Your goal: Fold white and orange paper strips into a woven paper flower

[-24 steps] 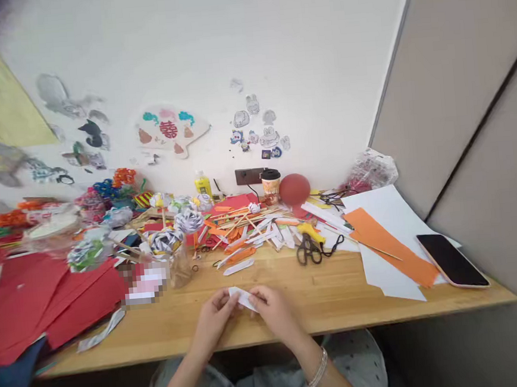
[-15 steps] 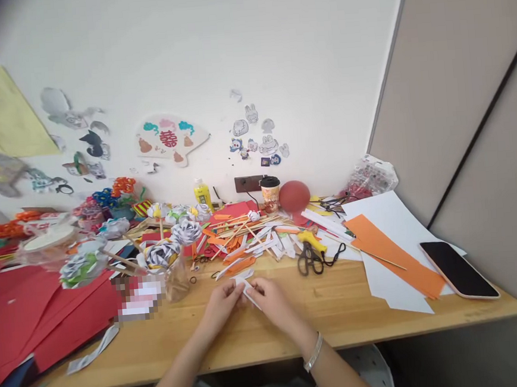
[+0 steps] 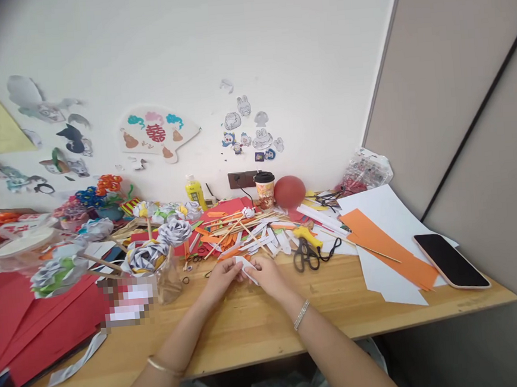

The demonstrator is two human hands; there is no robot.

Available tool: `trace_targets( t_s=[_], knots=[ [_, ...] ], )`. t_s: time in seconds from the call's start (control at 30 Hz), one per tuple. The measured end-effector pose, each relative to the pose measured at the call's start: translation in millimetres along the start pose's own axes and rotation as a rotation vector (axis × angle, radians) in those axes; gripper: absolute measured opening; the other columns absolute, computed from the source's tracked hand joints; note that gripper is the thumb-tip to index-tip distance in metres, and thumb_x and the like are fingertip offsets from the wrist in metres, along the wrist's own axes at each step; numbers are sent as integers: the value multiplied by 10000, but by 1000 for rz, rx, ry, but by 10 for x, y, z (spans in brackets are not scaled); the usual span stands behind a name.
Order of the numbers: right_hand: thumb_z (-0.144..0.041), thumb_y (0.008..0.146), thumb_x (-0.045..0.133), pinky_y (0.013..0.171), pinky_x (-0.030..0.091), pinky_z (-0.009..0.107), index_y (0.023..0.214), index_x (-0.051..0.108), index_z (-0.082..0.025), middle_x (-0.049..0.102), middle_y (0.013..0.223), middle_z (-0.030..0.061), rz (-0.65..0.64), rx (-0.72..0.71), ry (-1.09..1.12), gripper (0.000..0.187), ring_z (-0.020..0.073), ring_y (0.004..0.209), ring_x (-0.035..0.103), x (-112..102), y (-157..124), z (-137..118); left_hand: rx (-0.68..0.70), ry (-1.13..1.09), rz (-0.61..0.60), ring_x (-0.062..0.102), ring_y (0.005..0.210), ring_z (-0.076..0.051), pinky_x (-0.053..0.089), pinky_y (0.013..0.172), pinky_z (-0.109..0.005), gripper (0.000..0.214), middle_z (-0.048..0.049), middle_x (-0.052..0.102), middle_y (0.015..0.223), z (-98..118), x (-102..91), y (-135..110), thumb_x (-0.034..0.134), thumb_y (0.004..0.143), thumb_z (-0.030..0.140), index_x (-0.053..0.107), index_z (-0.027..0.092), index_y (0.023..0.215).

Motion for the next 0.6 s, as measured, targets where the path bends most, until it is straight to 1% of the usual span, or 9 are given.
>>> trace_targets(
  t_s=[0.13, 0.27, 0.33, 0.47, 0.53, 0.6],
  knots=[
    [-379, 745, 518, 473, 319, 196, 658, 536, -145, 484, 545, -36, 2, -38, -14, 250, 79, 485, 407, 21, -19, -53, 0, -12, 23, 456, 486, -94, 347, 505, -208, 257, 28, 523, 514, 44, -18, -36, 551, 682, 386, 533, 134, 634],
    [-346, 777, 481, 519, 339, 208, 740, 561, -149, 513, 629, -21, -42, -66, 12, 216, 88, 530, 416, 42, -28, -91, -29, -59, 77, 468, 484, -94, 349, 498, -208, 226, 12, 552, 533, 19, -78, -44, 553, 673, 358, 527, 135, 644],
    [-313, 783, 472, 525, 337, 210, 761, 562, -156, 510, 641, -23, -54, -69, 15, 183, 90, 535, 412, 40, -33, -103, -55, -98, 75, 476, 475, -95, 359, 497, -213, 211, 4, 564, 541, 0, -84, -47, 555, 660, 345, 519, 138, 644],
    [-256, 768, 493, 544, 334, 211, 700, 554, -162, 488, 619, -31, -19, -109, -25, 131, 94, 562, 422, 15, -52, -140, -78, -116, 52, 501, 483, -103, 385, 498, -221, 193, 12, 569, 560, -9, -62, -55, 606, 597, 277, 516, 147, 706],
    [-266, 768, 495, 515, 334, 207, 706, 552, -164, 484, 606, -33, -20, -100, -9, 132, 90, 537, 424, 24, -60, -132, -58, -104, 67, 507, 486, -105, 391, 492, -221, 236, 19, 569, 567, -9, -76, -50, 625, 586, 280, 510, 151, 747],
    [-289, 784, 467, 447, 320, 198, 761, 558, -168, 492, 603, -34, -60, -50, 34, 154, 77, 461, 403, 62, -61, -92, -54, -84, 79, 494, 451, -102, 383, 468, -222, 252, 20, 562, 529, -27, -105, -39, 615, 609, 342, 497, 149, 718]
  ],
)
Point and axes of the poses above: each hand's wrist, its own y-axis towards the middle knuckle, its own x-axis out of the palm, z = x × y, the point moved 6 cm from there along y, towards the middle knuckle
